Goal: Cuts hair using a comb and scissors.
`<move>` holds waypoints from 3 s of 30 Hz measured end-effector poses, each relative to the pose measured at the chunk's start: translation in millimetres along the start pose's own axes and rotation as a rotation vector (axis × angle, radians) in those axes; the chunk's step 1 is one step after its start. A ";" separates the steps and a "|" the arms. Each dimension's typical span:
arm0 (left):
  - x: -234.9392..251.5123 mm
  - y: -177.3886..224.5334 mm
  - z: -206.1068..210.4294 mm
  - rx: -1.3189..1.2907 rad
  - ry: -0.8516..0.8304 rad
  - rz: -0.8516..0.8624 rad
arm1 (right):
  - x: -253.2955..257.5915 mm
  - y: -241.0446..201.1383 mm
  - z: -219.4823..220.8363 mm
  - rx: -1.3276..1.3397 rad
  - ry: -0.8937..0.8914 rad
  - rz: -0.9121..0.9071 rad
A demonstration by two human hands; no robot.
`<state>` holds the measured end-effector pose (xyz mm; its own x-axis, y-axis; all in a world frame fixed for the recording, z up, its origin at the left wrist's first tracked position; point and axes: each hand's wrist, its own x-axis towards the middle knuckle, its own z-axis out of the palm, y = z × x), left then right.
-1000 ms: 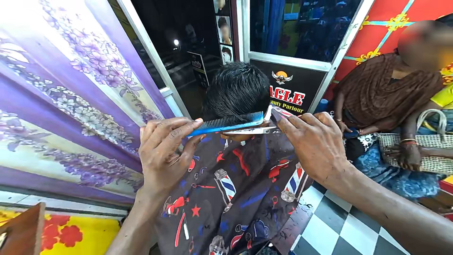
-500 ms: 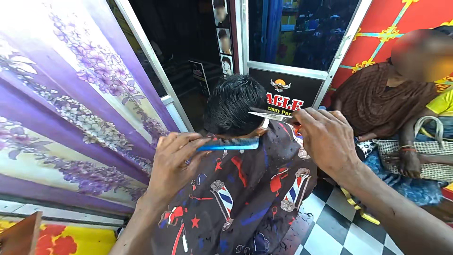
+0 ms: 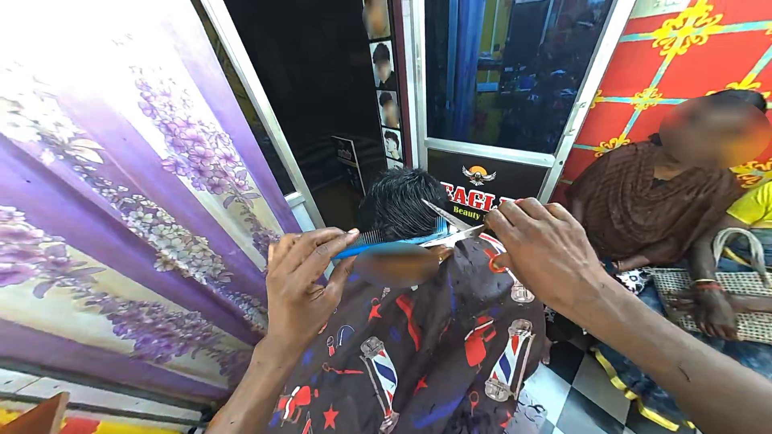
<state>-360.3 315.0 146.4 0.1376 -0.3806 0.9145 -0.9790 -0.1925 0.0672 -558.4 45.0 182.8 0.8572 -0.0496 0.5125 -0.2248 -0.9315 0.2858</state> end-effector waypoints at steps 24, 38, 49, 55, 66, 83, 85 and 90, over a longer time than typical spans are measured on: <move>-12.8 1.6 -6.2 -0.018 -0.059 0.070 | -3.8 -3.2 -5.8 0.066 0.158 0.004; 29.0 9.0 -2.4 0.178 -0.026 0.086 | 11.6 57.8 20.0 0.060 0.159 -0.118; 23.2 13.4 4.2 0.191 0.133 0.015 | 28.4 26.4 -8.0 0.043 0.123 -0.178; 6.5 2.1 8.7 -0.414 -0.025 -0.660 | 19.5 49.9 8.4 0.135 0.184 0.003; -65.6 36.6 37.0 -0.125 -0.015 -0.144 | 13.2 71.4 7.9 0.107 0.188 -0.073; -35.0 -20.0 30.0 -0.336 0.124 -0.310 | 63.0 54.0 -69.6 -0.203 0.066 -0.378; -28.8 -23.0 31.0 -0.337 0.143 -0.325 | 70.8 50.4 -78.5 -0.251 -0.004 -0.380; -19.8 -28.7 31.4 -0.252 0.198 -0.320 | 91.3 36.9 -93.1 -0.294 -0.272 -0.365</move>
<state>-330.2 299.7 113.8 0.4317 -0.1528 0.8890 -0.9014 -0.0368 0.4314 -531.6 39.6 315.5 0.9841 0.1304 0.1205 0.0233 -0.7678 0.6402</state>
